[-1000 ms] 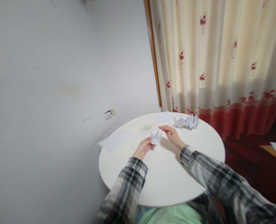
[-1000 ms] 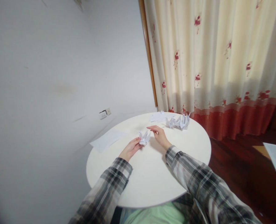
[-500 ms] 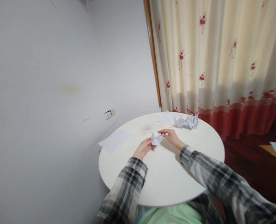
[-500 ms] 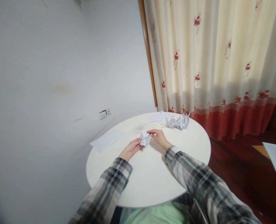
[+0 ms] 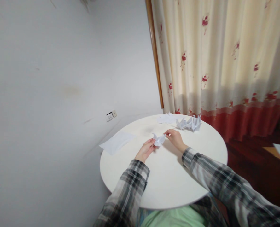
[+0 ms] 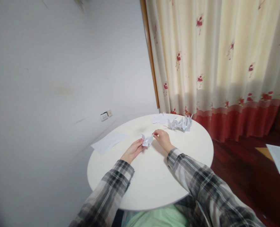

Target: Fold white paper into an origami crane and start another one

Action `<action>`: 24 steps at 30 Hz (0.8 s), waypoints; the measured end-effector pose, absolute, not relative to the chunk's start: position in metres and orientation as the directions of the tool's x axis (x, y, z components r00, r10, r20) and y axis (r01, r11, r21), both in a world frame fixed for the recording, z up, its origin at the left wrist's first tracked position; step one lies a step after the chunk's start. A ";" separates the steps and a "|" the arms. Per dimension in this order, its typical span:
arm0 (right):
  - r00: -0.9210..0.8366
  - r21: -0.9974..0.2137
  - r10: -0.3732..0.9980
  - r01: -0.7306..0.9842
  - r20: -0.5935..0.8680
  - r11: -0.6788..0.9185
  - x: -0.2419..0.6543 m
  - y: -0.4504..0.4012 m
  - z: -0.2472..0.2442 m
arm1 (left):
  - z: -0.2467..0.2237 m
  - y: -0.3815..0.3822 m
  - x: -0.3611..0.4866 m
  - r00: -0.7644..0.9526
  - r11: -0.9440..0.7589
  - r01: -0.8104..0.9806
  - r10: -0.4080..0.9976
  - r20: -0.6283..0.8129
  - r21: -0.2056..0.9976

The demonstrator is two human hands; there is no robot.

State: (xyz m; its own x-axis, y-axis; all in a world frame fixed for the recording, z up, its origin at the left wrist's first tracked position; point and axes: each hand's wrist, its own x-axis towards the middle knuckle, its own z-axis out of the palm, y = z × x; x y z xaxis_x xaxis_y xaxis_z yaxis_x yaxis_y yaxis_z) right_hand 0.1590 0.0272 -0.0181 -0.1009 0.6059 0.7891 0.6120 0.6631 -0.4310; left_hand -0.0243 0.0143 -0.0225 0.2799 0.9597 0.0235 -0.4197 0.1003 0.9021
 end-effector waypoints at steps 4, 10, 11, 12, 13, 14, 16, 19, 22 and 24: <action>0.001 -0.489 0.587 0.554 0.809 0.673 0.159 0.027 -0.015 | -0.017 0.012 -0.021 0.237 0.026 -0.470 0.966 0.098 0.882; 0.049 -0.680 0.712 0.350 0.700 0.645 0.153 0.031 -0.019 | -0.018 0.012 -0.021 0.262 0.022 -0.434 0.959 0.103 0.901; 0.052 -0.722 0.750 0.321 0.660 0.613 0.151 0.032 -0.020 | -0.019 0.012 -0.021 0.259 0.015 -0.432 0.960 0.108 0.902; 0.054 -0.763 0.784 0.284 0.618 0.581 0.150 0.034 -0.021 | -0.019 0.013 -0.021 0.252 0.007 -0.431 0.961 0.113 0.902; 0.055 -0.802 0.816 0.234 0.575 0.550 0.149 0.035 -0.022 | -0.020 0.013 -0.021 0.241 -0.003 -0.430 0.963 0.118 0.903; 0.046 -0.839 0.847 0.173 0.530 0.516 0.148 0.035 -0.023 | -0.020 0.013 -0.022 0.226 -0.015 -0.428 0.966 0.123 0.904; 0.002 -0.907 0.908 0.028 0.420 0.420 0.148 0.034 -0.023 | -0.019 0.013 -0.022 0.190 -0.045 -0.415 0.973 0.135 0.909; -0.092 -0.961 0.965 -0.156 0.244 0.229 0.148 0.030 -0.021 | -0.017 0.011 -0.023 0.134 -0.099 -0.376 0.978 0.160 0.921; -0.174 -0.973 0.978 -0.219 0.116 0.077 0.149 0.028 -0.020 | -0.014 0.008 -0.023 0.111 -0.143 -0.350 0.975 0.193 0.926; -0.241 -0.974 0.970 -0.222 0.022 -0.033 0.149 0.030 -0.021 | -0.013 0.007 -0.023 0.122 -0.155 -0.344 0.971 0.207 0.926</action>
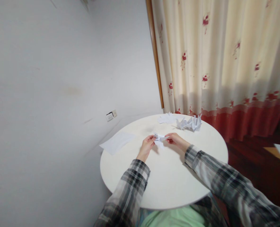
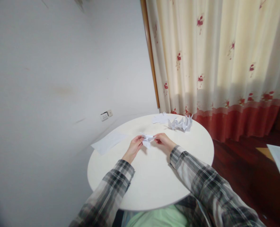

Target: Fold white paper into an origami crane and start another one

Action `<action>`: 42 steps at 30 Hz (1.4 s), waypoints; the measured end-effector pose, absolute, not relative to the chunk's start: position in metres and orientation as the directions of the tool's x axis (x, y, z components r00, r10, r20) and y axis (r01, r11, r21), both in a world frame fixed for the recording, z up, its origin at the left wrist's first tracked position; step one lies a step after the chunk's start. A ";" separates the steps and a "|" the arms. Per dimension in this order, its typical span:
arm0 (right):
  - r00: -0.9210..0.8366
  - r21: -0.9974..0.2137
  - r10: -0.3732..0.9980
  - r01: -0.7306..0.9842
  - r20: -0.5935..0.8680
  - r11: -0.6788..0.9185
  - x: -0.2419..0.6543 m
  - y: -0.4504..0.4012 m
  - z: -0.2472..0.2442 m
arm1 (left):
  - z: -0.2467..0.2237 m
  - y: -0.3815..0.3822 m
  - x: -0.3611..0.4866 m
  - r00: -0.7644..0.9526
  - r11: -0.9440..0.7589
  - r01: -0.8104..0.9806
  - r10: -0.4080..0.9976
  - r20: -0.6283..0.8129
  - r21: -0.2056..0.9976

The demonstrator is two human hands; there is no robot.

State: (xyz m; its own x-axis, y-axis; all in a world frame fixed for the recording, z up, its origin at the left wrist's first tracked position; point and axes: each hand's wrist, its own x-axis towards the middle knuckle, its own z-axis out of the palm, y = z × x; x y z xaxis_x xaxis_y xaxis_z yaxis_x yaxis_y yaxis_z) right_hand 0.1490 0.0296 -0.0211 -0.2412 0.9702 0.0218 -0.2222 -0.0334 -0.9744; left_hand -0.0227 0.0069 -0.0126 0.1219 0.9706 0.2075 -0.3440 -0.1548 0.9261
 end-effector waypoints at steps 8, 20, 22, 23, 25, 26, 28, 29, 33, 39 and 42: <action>-0.577 -0.826 0.789 -0.325 -0.213 -0.461 0.152 0.030 -0.020 | -0.012 0.007 -0.024 0.192 -0.149 -0.373 0.953 0.233 0.916; -0.781 -0.596 0.583 -0.363 -0.225 -0.716 0.157 0.032 -0.022 | -0.003 -0.002 -0.029 0.428 -0.154 -0.205 0.874 0.230 0.967; -0.791 -0.579 0.569 -0.361 -0.224 -0.731 0.157 0.031 -0.021 | -0.003 -0.002 -0.029 0.427 -0.152 -0.207 0.875 0.229 0.966; -0.798 -0.572 0.561 -0.361 -0.220 -0.737 0.157 0.031 -0.020 | -0.003 -0.002 -0.029 0.423 -0.150 -0.208 0.877 0.227 0.967; -0.808 -0.560 0.551 -0.364 -0.207 -0.744 0.157 0.030 -0.019 | -0.003 -0.002 -0.028 0.414 -0.144 -0.214 0.882 0.224 0.966; -0.809 -0.556 0.551 -0.368 -0.203 -0.745 0.157 0.030 -0.018 | -0.003 -0.001 -0.028 0.405 -0.143 -0.223 0.886 0.225 0.964; -0.803 -0.552 0.559 -0.377 -0.205 -0.744 0.157 0.029 -0.017 | -0.004 0.000 -0.027 0.374 -0.142 -0.252 0.898 0.232 0.957; -0.797 -0.554 0.566 -0.380 -0.211 -0.741 0.156 0.028 -0.016 | -0.005 0.000 -0.027 0.350 -0.143 -0.270 0.906 0.236 0.952; -0.735 -0.613 0.642 -0.409 -0.217 -0.676 0.156 0.027 -0.014 | -0.008 0.005 -0.029 0.255 -0.147 -0.325 0.938 0.236 0.934; -0.529 -0.741 0.834 -0.495 -0.156 -0.453 0.157 0.031 -0.015 | -0.011 0.013 -0.033 0.113 -0.161 -0.428 0.967 0.229 0.890; -0.384 -0.829 0.921 -0.494 -0.062 -0.262 0.155 0.030 -0.015 | -0.012 0.015 -0.034 0.081 -0.156 -0.479 0.972 0.220 0.864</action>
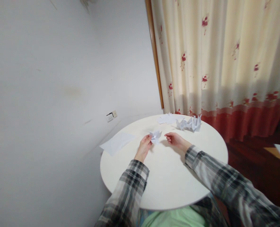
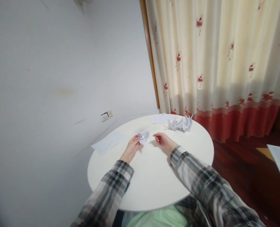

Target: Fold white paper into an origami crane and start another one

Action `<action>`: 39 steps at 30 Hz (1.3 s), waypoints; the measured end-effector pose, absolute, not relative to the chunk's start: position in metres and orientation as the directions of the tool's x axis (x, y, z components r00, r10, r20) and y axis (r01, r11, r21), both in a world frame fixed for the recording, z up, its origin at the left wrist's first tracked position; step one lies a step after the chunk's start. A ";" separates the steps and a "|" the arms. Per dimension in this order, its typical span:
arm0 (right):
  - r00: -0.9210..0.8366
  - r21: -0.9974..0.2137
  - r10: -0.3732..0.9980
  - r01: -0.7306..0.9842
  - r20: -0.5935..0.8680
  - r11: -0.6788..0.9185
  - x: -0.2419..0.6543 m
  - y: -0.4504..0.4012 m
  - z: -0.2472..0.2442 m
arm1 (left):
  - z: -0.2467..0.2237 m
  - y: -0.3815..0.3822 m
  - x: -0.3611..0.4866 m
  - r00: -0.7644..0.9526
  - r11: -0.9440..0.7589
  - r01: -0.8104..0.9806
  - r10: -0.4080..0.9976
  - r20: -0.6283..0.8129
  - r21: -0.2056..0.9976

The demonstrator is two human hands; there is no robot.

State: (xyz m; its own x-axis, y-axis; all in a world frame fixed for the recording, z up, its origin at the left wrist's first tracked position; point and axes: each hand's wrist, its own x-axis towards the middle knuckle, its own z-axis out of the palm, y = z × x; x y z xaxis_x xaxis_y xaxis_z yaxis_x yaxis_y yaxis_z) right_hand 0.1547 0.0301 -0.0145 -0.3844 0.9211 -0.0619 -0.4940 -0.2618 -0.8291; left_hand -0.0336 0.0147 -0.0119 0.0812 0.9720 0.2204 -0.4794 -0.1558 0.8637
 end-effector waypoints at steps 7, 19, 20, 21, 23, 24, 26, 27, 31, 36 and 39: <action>-0.286 -0.947 0.924 -0.270 0.253 0.175 0.148 0.014 -0.011 | -0.016 0.017 -0.027 0.116 -0.113 -0.501 0.974 0.197 0.858; -0.109 -0.905 0.913 -0.225 0.393 0.362 0.146 0.021 -0.015 | -0.019 0.017 -0.023 0.140 -0.068 -0.468 0.979 0.150 0.881; -0.095 -0.903 0.916 -0.233 0.390 0.360 0.147 0.021 -0.015 | -0.019 0.017 -0.023 0.142 -0.065 -0.461 0.979 0.146 0.885; -0.084 -0.899 0.915 -0.240 0.395 0.366 0.148 0.022 -0.015 | -0.019 0.017 -0.023 0.142 -0.062 -0.456 0.980 0.142 0.888; -0.076 -0.885 0.904 -0.253 0.421 0.391 0.149 0.022 -0.014 | -0.019 0.017 -0.023 0.140 -0.061 -0.453 0.980 0.138 0.889; -0.080 -0.879 0.899 -0.263 0.430 0.397 0.150 0.022 -0.014 | -0.020 0.016 -0.023 0.142 -0.060 -0.453 0.980 0.138 0.890; -0.102 -0.871 0.895 -0.299 0.435 0.390 0.150 0.022 -0.012 | -0.020 0.016 -0.024 0.147 -0.058 -0.452 0.979 0.139 0.890; -0.118 -0.868 0.893 -0.320 0.434 0.380 0.150 0.022 -0.012 | -0.020 0.016 -0.024 0.152 -0.056 -0.451 0.979 0.139 0.891; -0.152 -0.859 0.885 -0.360 0.439 0.365 0.149 0.022 -0.012 | -0.021 0.016 -0.025 0.151 -0.052 -0.446 0.980 0.132 0.894; -0.146 -0.868 0.879 -0.294 0.454 0.399 0.149 0.023 -0.012 | -0.022 0.017 -0.025 0.158 -0.046 -0.434 0.979 0.127 0.899; -0.069 -0.874 0.880 -0.178 0.470 0.453 0.148 0.025 -0.012 | -0.022 0.017 -0.025 0.175 -0.027 -0.439 0.978 0.115 0.898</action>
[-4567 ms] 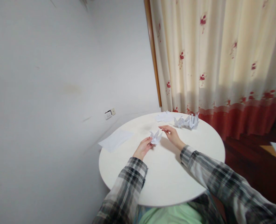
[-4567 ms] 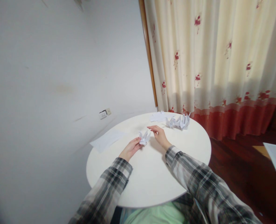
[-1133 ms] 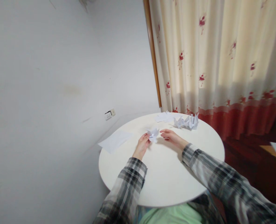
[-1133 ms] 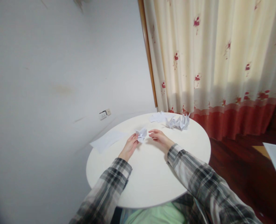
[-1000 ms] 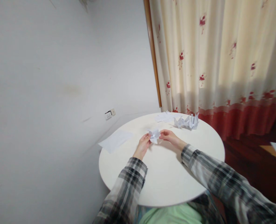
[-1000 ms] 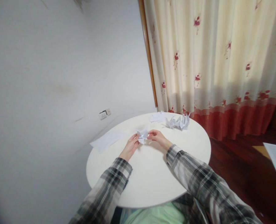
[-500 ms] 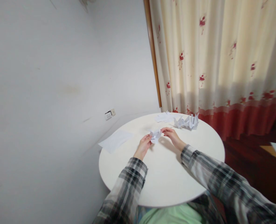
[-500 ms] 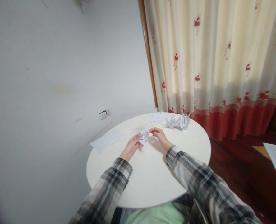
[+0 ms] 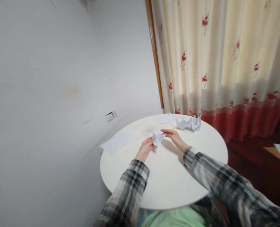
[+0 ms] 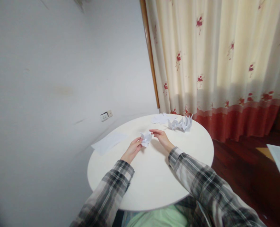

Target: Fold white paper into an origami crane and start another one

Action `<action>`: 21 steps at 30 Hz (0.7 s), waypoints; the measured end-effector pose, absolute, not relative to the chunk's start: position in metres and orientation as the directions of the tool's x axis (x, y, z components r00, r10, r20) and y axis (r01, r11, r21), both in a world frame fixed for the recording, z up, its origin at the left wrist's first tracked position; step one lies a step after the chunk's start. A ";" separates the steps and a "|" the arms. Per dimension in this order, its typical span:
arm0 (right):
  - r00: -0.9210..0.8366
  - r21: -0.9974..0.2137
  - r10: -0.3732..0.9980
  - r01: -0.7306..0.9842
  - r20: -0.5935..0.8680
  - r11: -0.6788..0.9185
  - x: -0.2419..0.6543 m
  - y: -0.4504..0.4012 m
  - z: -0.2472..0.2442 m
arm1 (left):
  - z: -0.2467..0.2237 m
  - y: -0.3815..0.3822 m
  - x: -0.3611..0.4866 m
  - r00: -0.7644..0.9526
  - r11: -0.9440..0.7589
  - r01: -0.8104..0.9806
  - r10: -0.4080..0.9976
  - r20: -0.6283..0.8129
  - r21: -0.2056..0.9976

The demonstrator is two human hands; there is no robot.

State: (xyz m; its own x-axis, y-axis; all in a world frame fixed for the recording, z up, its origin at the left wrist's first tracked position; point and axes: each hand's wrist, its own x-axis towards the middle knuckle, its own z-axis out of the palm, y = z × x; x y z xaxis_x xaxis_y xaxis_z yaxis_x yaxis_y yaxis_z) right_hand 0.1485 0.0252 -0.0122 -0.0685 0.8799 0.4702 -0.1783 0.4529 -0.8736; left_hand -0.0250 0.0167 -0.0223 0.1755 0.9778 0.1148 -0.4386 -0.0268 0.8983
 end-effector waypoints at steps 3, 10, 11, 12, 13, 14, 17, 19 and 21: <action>0.013 -0.859 0.861 -0.056 0.509 0.508 0.150 0.028 -0.014 | -0.022 0.017 -0.024 0.223 -0.004 -0.433 0.968 0.111 0.902; -0.035 -0.722 0.746 0.225 0.665 0.654 0.157 0.026 -0.017 | -0.020 0.015 -0.023 0.284 0.013 -0.413 0.952 0.115 0.911; -0.060 -0.695 0.733 0.271 0.678 0.665 0.157 0.025 -0.017 | -0.019 0.014 -0.023 0.288 0.013 -0.410 0.951 0.116 0.912; -0.092 -0.665 0.721 0.321 0.686 0.674 0.157 0.024 -0.018 | -0.019 0.014 -0.023 0.291 0.015 -0.407 0.950 0.114 0.913; -0.127 -0.632 0.712 0.372 0.691 0.680 0.157 0.023 -0.019 | -0.019 0.014 -0.022 0.293 0.017 -0.405 0.949 0.112 0.914; -0.160 -0.598 0.704 0.419 0.692 0.684 0.156 0.023 -0.019 | -0.019 0.014 -0.022 0.295 0.019 -0.404 0.949 0.110 0.915; -0.228 -0.500 0.680 0.526 0.697 0.688 0.155 0.024 -0.022 | -0.019 0.014 -0.023 0.284 0.013 -0.412 0.952 0.114 0.911; -0.242 -0.443 0.669 0.586 0.703 0.678 0.153 0.026 -0.023 | -0.019 0.015 -0.023 0.269 0.004 -0.419 0.956 0.120 0.908; -0.250 -0.404 0.672 0.638 0.697 0.656 0.152 0.027 -0.023 | -0.020 0.016 -0.023 0.262 0.001 -0.423 0.957 0.121 0.906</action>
